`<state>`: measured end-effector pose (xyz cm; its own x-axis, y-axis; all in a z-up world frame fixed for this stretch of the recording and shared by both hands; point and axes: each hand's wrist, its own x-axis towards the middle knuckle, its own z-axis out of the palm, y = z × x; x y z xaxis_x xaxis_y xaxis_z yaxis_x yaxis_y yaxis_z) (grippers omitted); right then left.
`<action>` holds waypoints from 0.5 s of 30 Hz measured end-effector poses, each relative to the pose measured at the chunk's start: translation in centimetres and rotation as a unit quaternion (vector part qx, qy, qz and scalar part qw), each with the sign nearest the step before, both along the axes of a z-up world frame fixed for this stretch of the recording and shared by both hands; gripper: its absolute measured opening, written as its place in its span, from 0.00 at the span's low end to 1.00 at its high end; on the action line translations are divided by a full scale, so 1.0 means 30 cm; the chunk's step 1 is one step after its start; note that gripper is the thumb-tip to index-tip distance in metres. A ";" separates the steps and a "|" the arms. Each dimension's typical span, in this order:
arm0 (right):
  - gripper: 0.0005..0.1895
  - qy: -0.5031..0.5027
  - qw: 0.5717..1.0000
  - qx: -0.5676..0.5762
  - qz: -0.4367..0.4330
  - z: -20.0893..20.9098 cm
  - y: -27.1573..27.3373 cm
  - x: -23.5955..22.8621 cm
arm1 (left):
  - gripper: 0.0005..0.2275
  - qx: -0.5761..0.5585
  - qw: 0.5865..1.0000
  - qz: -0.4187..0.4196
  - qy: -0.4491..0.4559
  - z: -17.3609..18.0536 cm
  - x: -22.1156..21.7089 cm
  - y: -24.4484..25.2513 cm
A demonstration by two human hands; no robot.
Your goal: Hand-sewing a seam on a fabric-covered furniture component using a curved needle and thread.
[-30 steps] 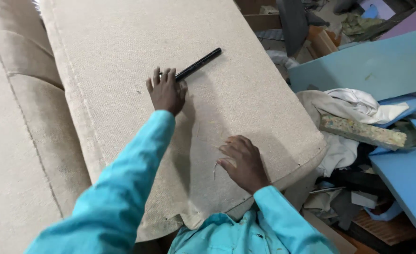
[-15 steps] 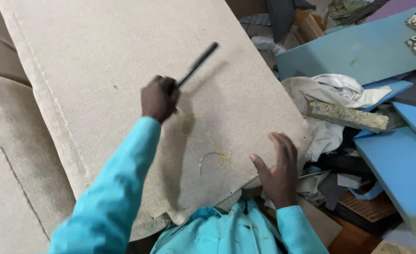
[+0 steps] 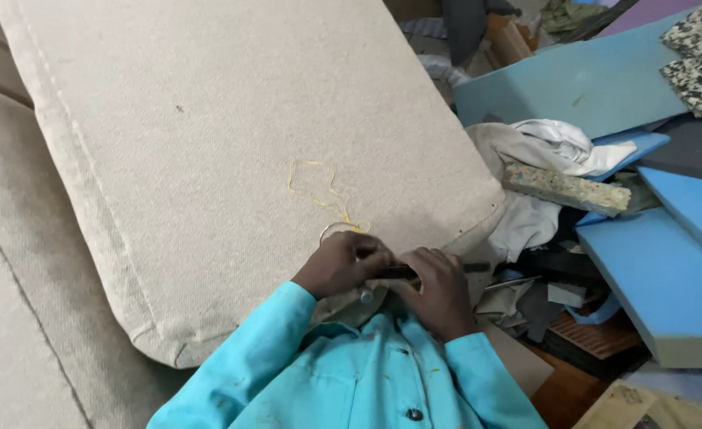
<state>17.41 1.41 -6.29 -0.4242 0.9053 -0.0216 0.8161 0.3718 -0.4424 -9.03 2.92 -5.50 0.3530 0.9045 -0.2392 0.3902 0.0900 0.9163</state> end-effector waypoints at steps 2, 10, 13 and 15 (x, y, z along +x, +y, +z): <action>0.25 0.048 0.999 0.019 -0.015 0.092 -0.036 -0.017 | 0.16 -0.010 0.989 0.094 -0.113 0.059 0.015 -0.018; 0.24 0.275 0.900 -0.119 -0.316 0.060 -0.045 0.146 | 0.30 0.302 0.940 0.150 0.057 -0.092 0.082 -0.107; 0.25 0.404 0.846 -0.107 -0.332 0.154 0.007 0.198 | 0.38 0.323 0.930 0.115 0.133 -0.138 0.140 -0.141; 0.25 0.467 0.815 -0.100 -0.328 0.239 0.071 0.216 | 0.42 0.333 0.922 0.099 0.173 -0.165 0.175 -0.143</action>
